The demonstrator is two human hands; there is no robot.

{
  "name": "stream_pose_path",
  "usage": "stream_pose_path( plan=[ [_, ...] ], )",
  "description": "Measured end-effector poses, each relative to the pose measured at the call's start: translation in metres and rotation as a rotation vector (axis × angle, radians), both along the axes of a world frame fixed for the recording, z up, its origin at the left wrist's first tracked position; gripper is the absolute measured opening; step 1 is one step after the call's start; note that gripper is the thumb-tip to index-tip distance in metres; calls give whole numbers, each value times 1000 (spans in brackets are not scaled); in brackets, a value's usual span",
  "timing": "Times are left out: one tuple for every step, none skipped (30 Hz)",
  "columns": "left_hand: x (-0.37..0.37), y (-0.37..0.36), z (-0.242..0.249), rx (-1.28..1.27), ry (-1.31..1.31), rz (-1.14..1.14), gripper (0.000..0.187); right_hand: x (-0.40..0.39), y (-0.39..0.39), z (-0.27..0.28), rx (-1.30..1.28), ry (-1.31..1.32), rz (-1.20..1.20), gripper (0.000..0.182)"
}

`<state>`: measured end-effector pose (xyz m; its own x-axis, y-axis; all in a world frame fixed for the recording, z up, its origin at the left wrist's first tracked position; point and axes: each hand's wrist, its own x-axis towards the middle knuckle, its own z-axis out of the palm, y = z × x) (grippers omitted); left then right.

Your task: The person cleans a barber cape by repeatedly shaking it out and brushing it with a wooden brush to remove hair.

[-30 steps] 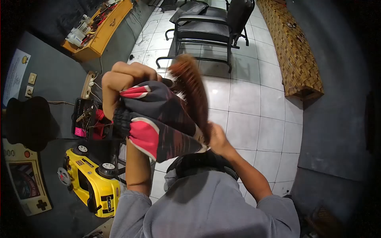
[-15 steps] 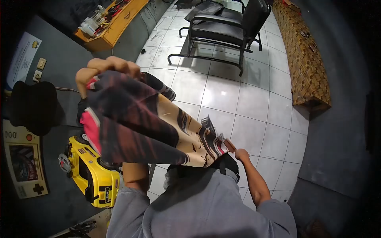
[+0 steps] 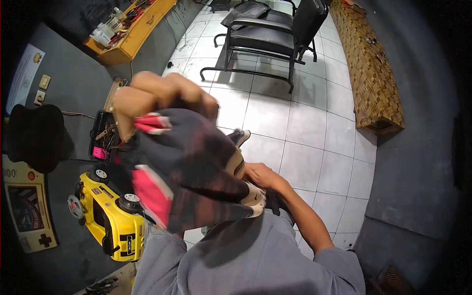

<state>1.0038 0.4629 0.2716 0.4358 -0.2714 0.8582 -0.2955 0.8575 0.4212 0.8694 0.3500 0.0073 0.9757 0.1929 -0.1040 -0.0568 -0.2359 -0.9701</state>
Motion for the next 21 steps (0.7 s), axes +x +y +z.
stream_pose_path(
  plan=[
    [0, 3, 2, -105, 98, 29, 34, -6, -7, -46, -187, 28, 95, 43],
    [30, 21, -7, -33, -173, -195, 20, -17, -15, -91, -373, 58, 188, 42],
    [39, 34, -2, -35, -174, -193, 20, -27, -22, -117, -494, 184, 219, 44],
    [46, 44, 4, 150, -330, -110, 18, -35, -29, -129, -618, 307, 249, 46],
    [50, 49, 7, 336, -482, -22, 15, -46, -32, -125, -748, 456, 100, 47],
    [38, 41, -4, 126, -299, 70, 14, -60, -33, -120, -869, 610, -52, 49],
    [33, 43, -3, 128, -294, 69, 14, -73, -39, -126, -867, 615, -50, 49],
    [29, 45, 2, 141, -236, 102, 15, -81, -48, -137, -849, 601, -115, 48],
    [27, 47, 6, 154, -178, 140, 16, -81, -55, -143, -833, 584, -177, 47],
    [24, 48, 6, 203, -145, 215, 17, -78, -58, -147, -833, 585, -172, 47],
    [34, 58, 2, 205, -136, 214, 17, -73, -63, -152, -759, 433, -233, 49],
    [55, 74, -4, 384, -277, 256, 19, -64, -72, -151, -687, 277, -297, 51],
    [70, 80, -7, 560, -423, 300, 20, -49, -68, -108, -405, 269, -419, 52],
    [73, 76, -2, 590, -577, 373, 24, -34, -54, -40, -118, 258, -531, 53],
    [7, 15, 4, 370, -162, 1147, 18, -24, -44, 8, 228, 316, -522, 50],
    [6, 11, 3, 441, -158, 1093, 20, -19, -35, 47, 574, 370, -504, 48],
    [6, 9, 2, 511, -152, 1037, 22, -19, -24, 71, 649, 340, -472, 46],
    [7, 9, 0, 539, -185, 960, 23, -19, -15, 88, 723, 303, -440, 44],
    [6, 7, 1, 580, -251, 980, 24, -18, -7, 100, 688, 222, -345, 46],
    [4, 4, 0, 571, -228, 964, 24, -16, 3, 89, 552, 127, -296, 46],
    [3, 3, 0, 563, -204, 949, 24, -13, 10, 71, 415, 34, -247, 47]
  ],
)
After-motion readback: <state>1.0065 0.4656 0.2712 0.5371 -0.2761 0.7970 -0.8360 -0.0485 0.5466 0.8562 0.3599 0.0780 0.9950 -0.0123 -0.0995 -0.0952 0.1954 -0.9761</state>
